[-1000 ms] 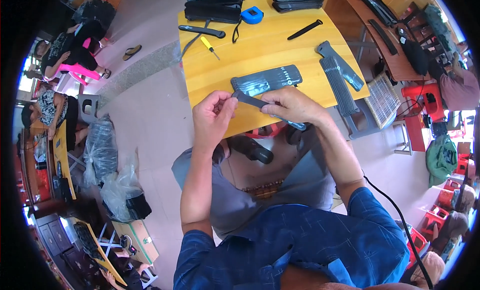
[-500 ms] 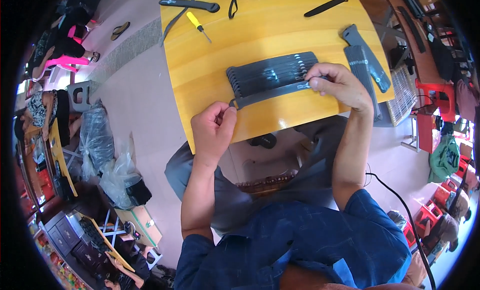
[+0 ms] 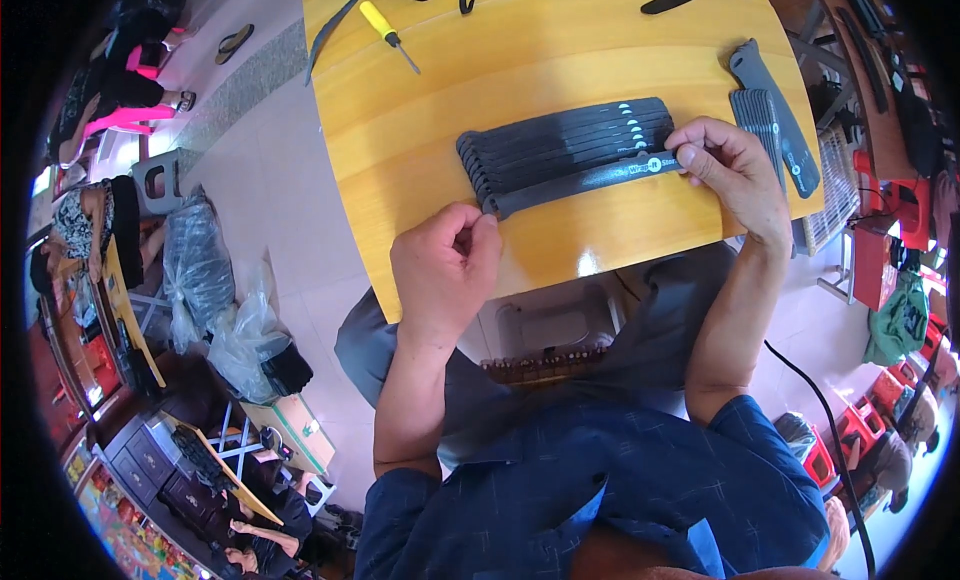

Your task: The person is inspecting, measuring, and sorting flexible black plastic strips at a workstation.

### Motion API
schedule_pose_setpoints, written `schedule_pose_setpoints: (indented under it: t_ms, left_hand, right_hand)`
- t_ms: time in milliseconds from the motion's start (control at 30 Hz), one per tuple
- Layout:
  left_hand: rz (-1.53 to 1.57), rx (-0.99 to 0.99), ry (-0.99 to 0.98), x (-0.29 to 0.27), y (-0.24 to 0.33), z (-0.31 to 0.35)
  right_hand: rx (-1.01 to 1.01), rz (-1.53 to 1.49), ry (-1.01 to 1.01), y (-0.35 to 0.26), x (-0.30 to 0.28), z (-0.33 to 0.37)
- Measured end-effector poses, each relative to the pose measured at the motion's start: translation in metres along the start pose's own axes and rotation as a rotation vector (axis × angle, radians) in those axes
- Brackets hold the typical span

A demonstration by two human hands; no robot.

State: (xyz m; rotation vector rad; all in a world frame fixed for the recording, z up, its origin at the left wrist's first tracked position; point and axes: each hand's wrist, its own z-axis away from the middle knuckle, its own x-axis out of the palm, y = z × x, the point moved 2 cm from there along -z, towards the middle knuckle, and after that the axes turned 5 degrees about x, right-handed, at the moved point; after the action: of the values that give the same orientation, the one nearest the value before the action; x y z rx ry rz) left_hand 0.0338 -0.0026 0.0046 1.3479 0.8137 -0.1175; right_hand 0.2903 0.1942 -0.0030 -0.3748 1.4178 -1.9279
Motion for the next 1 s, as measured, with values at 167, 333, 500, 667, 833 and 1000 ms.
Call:
schedule_pose_setpoints:
  t_ms: [167,333,500,667,833,1000]
  left_hand:
    - [0.019,-0.04,-0.01,-0.001,-0.003,-0.003]
    - [-0.015,-0.034,-0.027,-0.003,-0.003,-0.006]
    - [-0.034,-0.069,-0.032,-0.002,0.0,-0.007]
    - [-0.058,-0.065,-0.046,-0.003,0.002,-0.009]
    - [-0.108,-0.031,-0.043,-0.003,0.001,-0.011]
    - [-0.093,-0.046,-0.054,-0.003,0.001,-0.012]
  right_hand:
    - [-0.012,0.035,0.006,0.002,0.0,-0.001]
    - [-0.011,-0.001,0.018,0.002,0.003,-0.002]
    - [-0.008,0.023,0.028,0.004,0.003,-0.001]
    - [-0.006,0.024,0.037,0.003,0.004,-0.001]
    - [-0.005,0.038,0.042,0.001,0.005,-0.001]
    - [-0.008,0.05,0.038,0.002,0.004,-0.002]
